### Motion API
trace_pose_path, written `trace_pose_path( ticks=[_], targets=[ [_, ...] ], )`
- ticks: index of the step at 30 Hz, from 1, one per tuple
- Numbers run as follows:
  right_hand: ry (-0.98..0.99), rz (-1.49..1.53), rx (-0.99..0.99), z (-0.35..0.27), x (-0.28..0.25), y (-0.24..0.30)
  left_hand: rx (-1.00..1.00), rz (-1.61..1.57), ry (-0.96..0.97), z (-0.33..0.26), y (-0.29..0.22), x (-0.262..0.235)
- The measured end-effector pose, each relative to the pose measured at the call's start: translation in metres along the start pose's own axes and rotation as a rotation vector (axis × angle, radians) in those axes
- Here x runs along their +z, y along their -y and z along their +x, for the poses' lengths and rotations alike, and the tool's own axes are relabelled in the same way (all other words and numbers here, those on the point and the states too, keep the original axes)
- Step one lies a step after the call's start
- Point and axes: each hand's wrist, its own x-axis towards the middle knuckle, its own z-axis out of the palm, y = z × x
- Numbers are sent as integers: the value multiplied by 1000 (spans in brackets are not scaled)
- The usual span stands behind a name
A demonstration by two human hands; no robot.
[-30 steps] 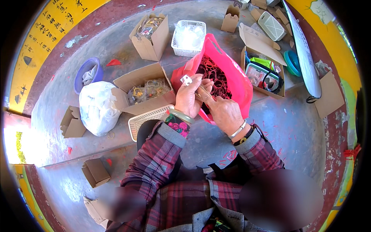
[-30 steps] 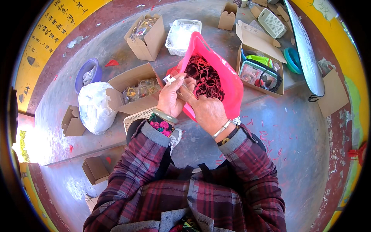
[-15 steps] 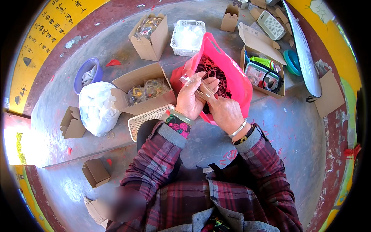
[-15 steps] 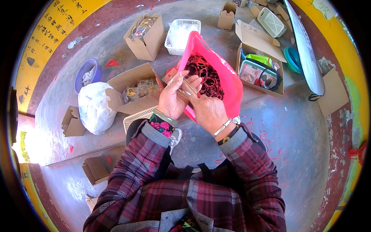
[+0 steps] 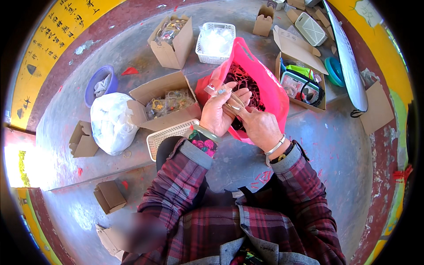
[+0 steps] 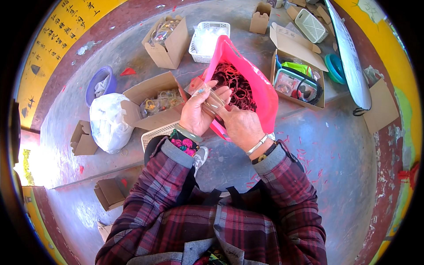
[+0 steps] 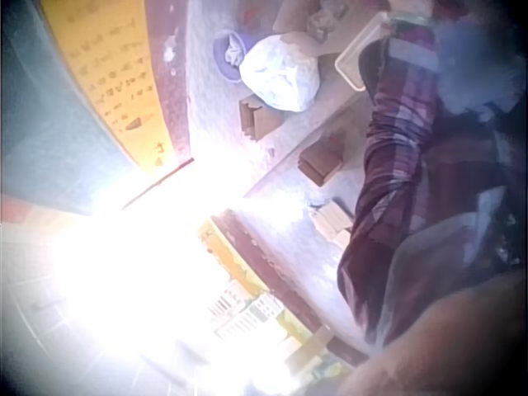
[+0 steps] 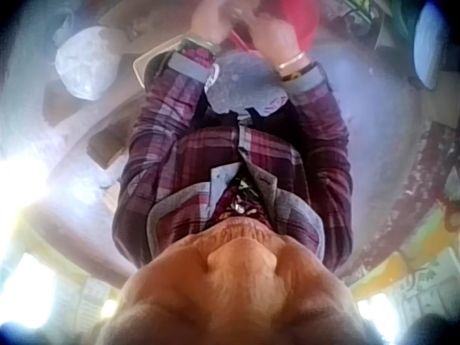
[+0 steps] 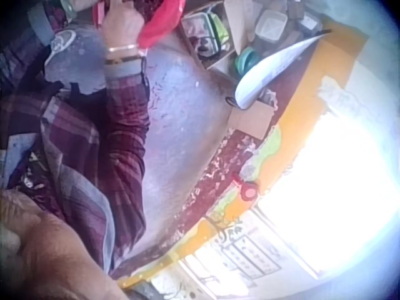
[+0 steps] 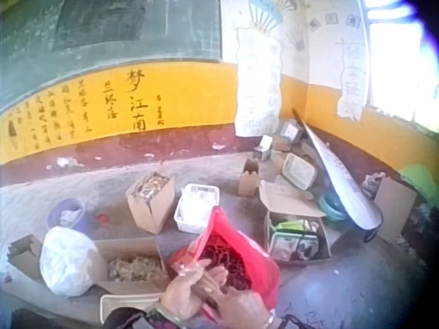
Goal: The person sits on the floor and sorts small items from a pink plastic bag into a white basket. They handle tangled dark cords and small clear plastic pieces, picking them up one by one and placing them into the basket.
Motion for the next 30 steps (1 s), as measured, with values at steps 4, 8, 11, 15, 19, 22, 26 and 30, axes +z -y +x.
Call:
trace_pose_path(
  ticks=[4, 8, 11, 15, 19, 22, 26, 30],
  targets=[
    [-22, -27, 12, 0, 3, -1, -14, 14, 11, -2, 2, 1],
    [-35, -25, 29, 0, 4, 2, -8, -4, 20, 0, 6, -3],
    [-22, -34, 39, 0, 6, 1, -12, -7, 12, 1, 6, -2],
    [-69, -7, 33, 0, 6, 0, 4, -20, 9, 1, 6, -2],
    [-218, 327, 65, 2, -9, 1, 110, -105, 25, 3, 0, -1],
    [-428, 776, 196, 3, -7, -2, 189, -84, 16, 6, -3, -4],
    [-233, 1513, 643, 9, -19, 14, 287, -31, 0, 1, -2, 1],
    [-139, 1861, 742, 11, 4, 18, 316, 35, 28, 1, 8, 4]
  ],
)
